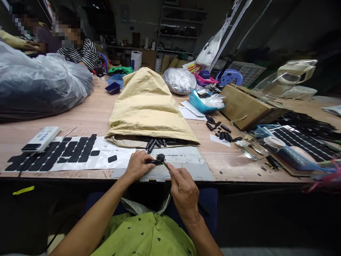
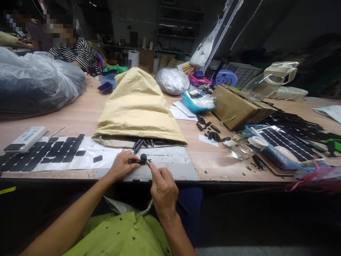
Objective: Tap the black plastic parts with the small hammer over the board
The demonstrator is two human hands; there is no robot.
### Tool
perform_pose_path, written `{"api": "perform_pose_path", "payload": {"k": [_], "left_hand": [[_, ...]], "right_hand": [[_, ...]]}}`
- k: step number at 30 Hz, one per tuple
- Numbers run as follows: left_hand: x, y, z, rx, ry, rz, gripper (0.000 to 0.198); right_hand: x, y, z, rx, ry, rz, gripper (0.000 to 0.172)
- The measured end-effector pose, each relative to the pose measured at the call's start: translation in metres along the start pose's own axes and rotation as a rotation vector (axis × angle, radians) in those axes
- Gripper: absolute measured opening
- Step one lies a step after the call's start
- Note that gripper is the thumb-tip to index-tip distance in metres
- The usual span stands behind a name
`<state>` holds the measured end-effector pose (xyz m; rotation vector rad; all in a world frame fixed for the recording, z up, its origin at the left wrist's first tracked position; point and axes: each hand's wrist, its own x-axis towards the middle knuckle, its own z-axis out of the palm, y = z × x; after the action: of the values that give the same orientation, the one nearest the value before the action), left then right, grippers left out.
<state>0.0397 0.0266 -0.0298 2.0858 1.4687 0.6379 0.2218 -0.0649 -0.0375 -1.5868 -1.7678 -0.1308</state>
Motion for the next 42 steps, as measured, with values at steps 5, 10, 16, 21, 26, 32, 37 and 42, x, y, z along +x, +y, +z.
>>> {"api": "perform_pose_path", "payload": {"k": [5,10,16,21,26,32,37,42], "left_hand": [[0.0,0.001,0.0,0.007,0.006,-0.006,0.015],[-0.001,0.002,0.0,0.01,0.009,-0.011,0.014],[-0.003,0.003,0.0,0.057,0.005,0.057,0.033],[-0.004,0.004,-0.002,0.086,-0.036,0.061,0.021],[-0.006,0.004,-0.005,0.056,-0.069,0.114,0.017],[-0.021,0.005,-0.011,0.027,-0.158,0.215,0.013],[-0.052,0.009,-0.006,0.046,-0.203,0.289,0.017],[-0.054,0.016,-0.001,0.036,-0.109,0.25,0.022]], "right_hand": [[-0.005,0.004,-0.001,-0.018,0.003,0.018,0.033],[-0.004,0.013,-0.004,-0.016,0.006,0.073,0.033],[0.019,0.06,-0.017,-0.24,0.102,0.221,0.028],[0.027,0.097,-0.007,-0.339,0.059,0.279,0.024],[0.024,0.1,0.005,-0.406,0.111,0.305,0.021],[0.022,0.099,0.004,-0.408,0.088,0.291,0.023],[0.023,0.098,0.004,-0.412,0.095,0.292,0.023],[0.023,0.097,0.005,-0.438,0.098,0.279,0.022]]}}
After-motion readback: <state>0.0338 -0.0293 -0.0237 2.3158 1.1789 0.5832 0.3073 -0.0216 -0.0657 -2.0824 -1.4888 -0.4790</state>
